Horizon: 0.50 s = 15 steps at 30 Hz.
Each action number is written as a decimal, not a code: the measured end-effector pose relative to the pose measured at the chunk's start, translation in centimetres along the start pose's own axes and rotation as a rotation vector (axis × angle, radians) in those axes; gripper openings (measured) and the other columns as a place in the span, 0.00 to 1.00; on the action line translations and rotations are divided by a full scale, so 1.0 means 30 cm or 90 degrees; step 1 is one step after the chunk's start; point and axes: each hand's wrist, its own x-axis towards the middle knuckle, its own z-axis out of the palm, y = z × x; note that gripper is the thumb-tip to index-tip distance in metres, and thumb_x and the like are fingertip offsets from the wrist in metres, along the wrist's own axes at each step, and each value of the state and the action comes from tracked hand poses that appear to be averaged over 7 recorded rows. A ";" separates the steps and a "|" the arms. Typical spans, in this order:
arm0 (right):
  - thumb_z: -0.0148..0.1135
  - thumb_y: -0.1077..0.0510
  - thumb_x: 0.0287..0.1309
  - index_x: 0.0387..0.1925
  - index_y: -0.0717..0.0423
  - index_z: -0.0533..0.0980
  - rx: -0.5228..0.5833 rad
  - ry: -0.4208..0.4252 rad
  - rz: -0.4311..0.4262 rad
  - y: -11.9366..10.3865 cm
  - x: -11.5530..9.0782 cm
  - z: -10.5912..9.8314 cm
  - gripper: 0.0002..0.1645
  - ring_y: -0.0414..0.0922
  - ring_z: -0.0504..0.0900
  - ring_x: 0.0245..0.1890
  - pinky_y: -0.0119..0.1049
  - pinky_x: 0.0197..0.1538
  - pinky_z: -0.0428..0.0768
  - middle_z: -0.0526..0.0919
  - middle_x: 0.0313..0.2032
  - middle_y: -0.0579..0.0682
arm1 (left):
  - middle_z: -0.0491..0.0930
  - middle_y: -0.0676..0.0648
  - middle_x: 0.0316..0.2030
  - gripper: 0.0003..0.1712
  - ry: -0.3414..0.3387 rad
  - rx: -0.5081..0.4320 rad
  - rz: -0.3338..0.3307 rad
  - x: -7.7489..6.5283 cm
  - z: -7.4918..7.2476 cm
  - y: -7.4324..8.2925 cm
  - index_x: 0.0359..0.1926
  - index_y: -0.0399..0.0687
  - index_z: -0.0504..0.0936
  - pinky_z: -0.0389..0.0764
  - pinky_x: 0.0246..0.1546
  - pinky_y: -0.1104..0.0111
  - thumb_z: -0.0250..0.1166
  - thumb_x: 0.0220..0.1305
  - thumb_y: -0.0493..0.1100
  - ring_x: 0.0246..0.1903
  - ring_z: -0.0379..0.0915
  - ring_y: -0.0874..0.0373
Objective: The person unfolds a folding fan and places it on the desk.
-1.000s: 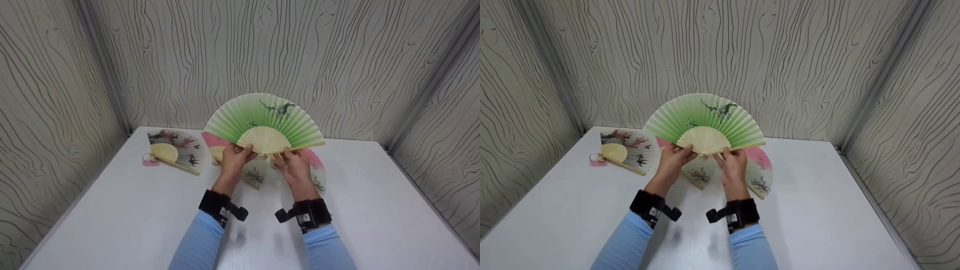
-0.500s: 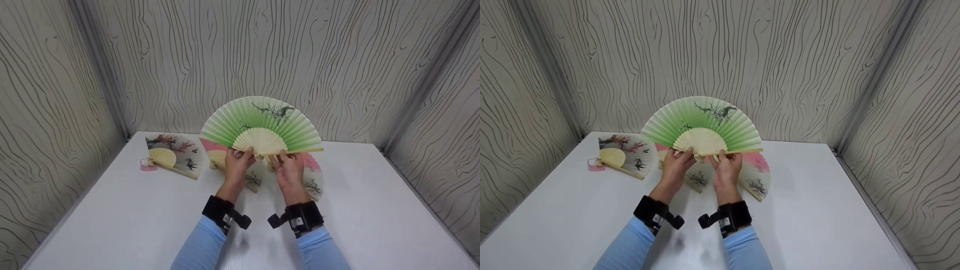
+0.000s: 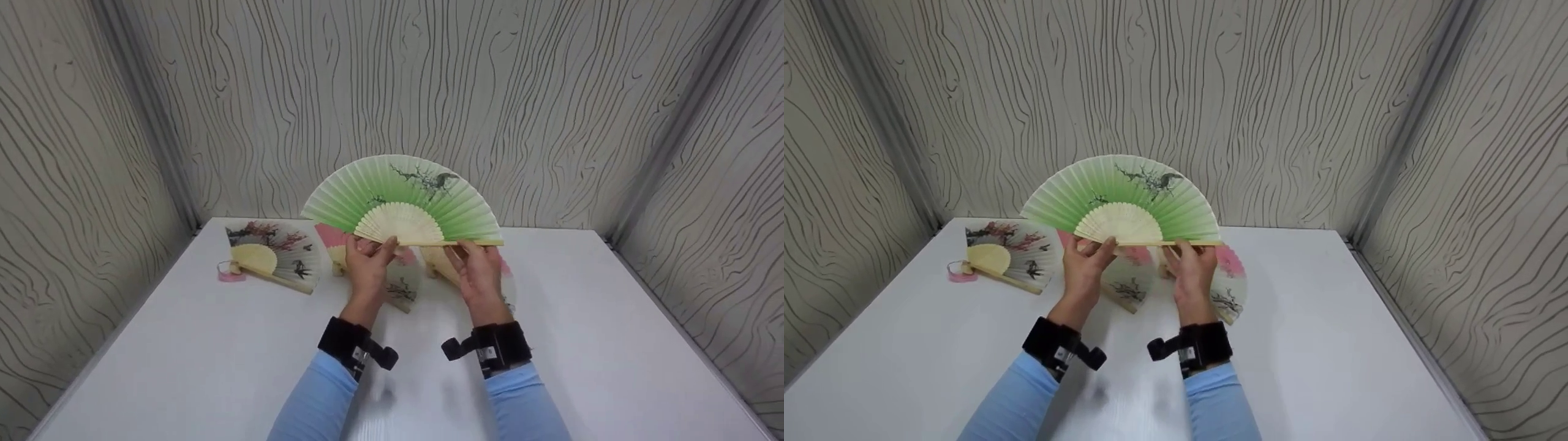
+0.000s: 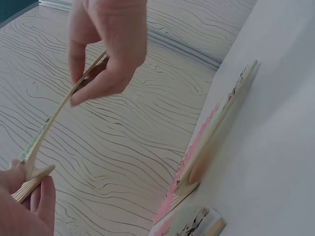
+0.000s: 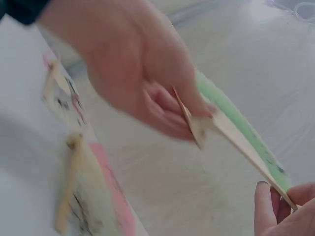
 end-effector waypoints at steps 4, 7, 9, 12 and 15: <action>0.61 0.64 0.78 0.57 0.56 0.70 -0.107 0.018 -0.010 -0.102 0.021 -0.099 0.13 0.38 0.90 0.44 0.32 0.59 0.90 0.84 0.47 0.47 | 0.91 0.33 0.52 0.34 -0.001 0.001 0.009 0.025 0.019 0.009 0.70 0.43 0.72 0.94 0.50 0.60 0.75 0.67 0.30 0.45 0.91 0.56; 0.65 0.61 0.76 0.50 0.59 0.72 -0.236 -0.007 0.000 -0.189 0.021 -0.184 0.10 0.37 0.91 0.40 0.31 0.54 0.92 0.87 0.38 0.44 | 0.92 0.35 0.46 0.31 -0.001 -0.003 0.009 0.041 0.067 0.002 0.67 0.41 0.75 0.95 0.48 0.62 0.76 0.66 0.31 0.40 0.90 0.58; 0.67 0.58 0.76 0.49 0.60 0.74 -0.324 -0.028 0.012 -0.247 0.013 -0.258 0.12 0.36 0.91 0.38 0.31 0.51 0.92 0.89 0.36 0.42 | 0.92 0.37 0.41 0.30 -0.010 -0.001 0.005 0.049 0.125 -0.016 0.65 0.38 0.78 0.94 0.46 0.63 0.77 0.65 0.31 0.36 0.89 0.60; 0.68 0.52 0.76 0.53 0.62 0.77 -0.425 -0.032 0.046 -0.321 -0.007 -0.394 0.18 0.34 0.91 0.37 0.29 0.48 0.92 0.91 0.35 0.39 | 0.92 0.39 0.40 0.30 -0.049 0.023 -0.011 0.044 0.247 -0.056 0.65 0.35 0.80 0.94 0.45 0.64 0.78 0.64 0.32 0.34 0.87 0.62; 0.68 0.48 0.75 0.56 0.63 0.77 -0.447 -0.018 0.091 -0.368 -0.028 -0.541 0.23 0.33 0.91 0.36 0.28 0.46 0.92 0.92 0.32 0.39 | 0.91 0.38 0.42 0.30 -0.094 0.076 -0.034 0.017 0.385 -0.111 0.66 0.35 0.81 0.94 0.42 0.65 0.78 0.65 0.33 0.33 0.88 0.60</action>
